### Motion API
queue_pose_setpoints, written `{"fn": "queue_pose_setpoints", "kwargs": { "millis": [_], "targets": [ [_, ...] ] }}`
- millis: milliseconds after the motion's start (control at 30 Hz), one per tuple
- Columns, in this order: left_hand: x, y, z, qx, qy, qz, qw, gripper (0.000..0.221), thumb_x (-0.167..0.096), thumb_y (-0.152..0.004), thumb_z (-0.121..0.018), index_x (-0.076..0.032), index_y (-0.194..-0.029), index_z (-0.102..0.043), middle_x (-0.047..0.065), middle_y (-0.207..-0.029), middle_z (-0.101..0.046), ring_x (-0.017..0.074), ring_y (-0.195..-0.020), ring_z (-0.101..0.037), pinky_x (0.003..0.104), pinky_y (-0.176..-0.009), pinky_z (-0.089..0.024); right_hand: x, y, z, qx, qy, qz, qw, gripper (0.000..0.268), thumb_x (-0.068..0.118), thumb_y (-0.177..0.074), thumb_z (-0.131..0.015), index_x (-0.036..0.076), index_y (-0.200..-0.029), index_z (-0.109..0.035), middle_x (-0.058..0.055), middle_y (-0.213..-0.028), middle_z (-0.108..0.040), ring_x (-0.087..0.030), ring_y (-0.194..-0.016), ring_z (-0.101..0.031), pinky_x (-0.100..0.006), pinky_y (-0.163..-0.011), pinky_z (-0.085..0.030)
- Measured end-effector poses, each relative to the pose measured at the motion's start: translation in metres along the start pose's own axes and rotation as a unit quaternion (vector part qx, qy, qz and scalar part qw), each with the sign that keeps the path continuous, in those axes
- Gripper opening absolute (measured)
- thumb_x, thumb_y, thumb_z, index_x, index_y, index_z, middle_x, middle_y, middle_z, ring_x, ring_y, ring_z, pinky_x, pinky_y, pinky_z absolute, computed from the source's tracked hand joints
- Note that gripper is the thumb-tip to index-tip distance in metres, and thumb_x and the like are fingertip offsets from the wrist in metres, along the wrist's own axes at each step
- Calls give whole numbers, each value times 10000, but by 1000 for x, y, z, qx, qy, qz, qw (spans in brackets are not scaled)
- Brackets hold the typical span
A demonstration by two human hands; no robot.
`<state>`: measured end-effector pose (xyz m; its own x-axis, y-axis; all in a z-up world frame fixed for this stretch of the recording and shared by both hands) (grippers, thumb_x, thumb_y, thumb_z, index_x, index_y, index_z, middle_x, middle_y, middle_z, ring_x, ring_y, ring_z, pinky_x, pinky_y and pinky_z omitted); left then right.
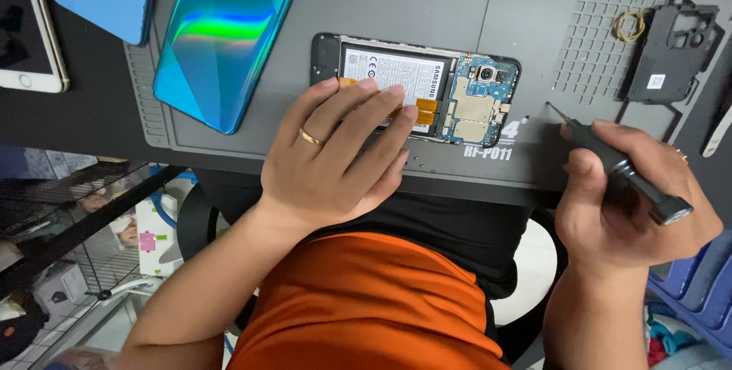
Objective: The person uses a screwdriver to remove screws from a disassembled smartphone placed on a work mat. They then use their fingers to lift and remove a small internal component from the device's chassis.
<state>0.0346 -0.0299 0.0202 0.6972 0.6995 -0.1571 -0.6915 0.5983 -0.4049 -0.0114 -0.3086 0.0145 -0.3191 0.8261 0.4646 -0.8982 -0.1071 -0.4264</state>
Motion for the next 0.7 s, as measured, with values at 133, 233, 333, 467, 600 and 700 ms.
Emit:
{"fn": "queue_pose_setpoints", "kwargs": {
  "millis": [133,233,333,467,600,700],
  "targets": [
    [0,0,1,-19,-2,-1,1000,292,-287,-1054,-653,-138,-1230,-832,67,-1309,-748,259,-1203,-722,426,-1070,-557,2,-5,0,-24,-66,-28,997,389,123,-1228,-676,-263,-1200,-715,-350,-981,-765,-433,-833,-749,-475,-818,-542],
    [0,0,1,-16,-7,0,1000,293,-294,-1053,-653,-144,-1230,-832,63,-1313,-747,255,-1204,-721,423,-1071,-556,9,-11,-3,-29,-139,-76,987,359,85,-1224,-628,-274,-1229,-612,-400,-1039,-675,-480,-860,-779,-446,-748,-565],
    [0,-1,2,-10,-3,0,1000,288,-293,-1046,-668,-140,-1232,-827,67,-1312,-745,258,-1206,-714,426,-1066,-561,17,-21,-6,-13,-179,-99,979,379,112,-1206,-579,-267,-1210,-586,-405,-1059,-652,-480,-881,-786,-416,-702,-581],
    [0,-1,2,-21,-6,-2,1000,274,-286,-1047,-662,-149,-1217,-828,64,-1301,-744,255,-1190,-721,423,-1066,-557,33,-39,-12,24,-156,-36,987,378,143,-1178,-587,-226,-1181,-670,-279,-899,-749,-359,-823,-773,-408,-811,-542],
    [0,-1,2,-17,-3,0,1000,282,-296,-1049,-673,-148,-1228,-833,69,-1310,-746,261,-1210,-712,430,-1083,-550,32,-43,-20,21,-122,-8,992,402,161,-1193,-596,-221,-1173,-720,-248,-879,-750,-376,-786,-723,-445,-780,-524],
    [1,-1,3,-17,4,2,1000,270,-287,-1030,-714,-143,-1222,-836,73,-1306,-748,261,-1201,-718,429,-1077,-554,30,-43,-23,15,-113,8,993,389,155,-1206,-582,-209,-1176,-716,-210,-853,-753,-381,-806,-713,-465,-821,-543]
  ]
}}
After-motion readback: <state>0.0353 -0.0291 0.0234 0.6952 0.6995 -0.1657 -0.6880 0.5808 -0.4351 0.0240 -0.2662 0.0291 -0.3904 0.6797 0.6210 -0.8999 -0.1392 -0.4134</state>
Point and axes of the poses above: each hand's wrist, its own y-axis away from the middle knuckle, its own z-axis out of the back of the hand, x = y × z, the point moved 5 cm from there along -y, towards the middle knuckle
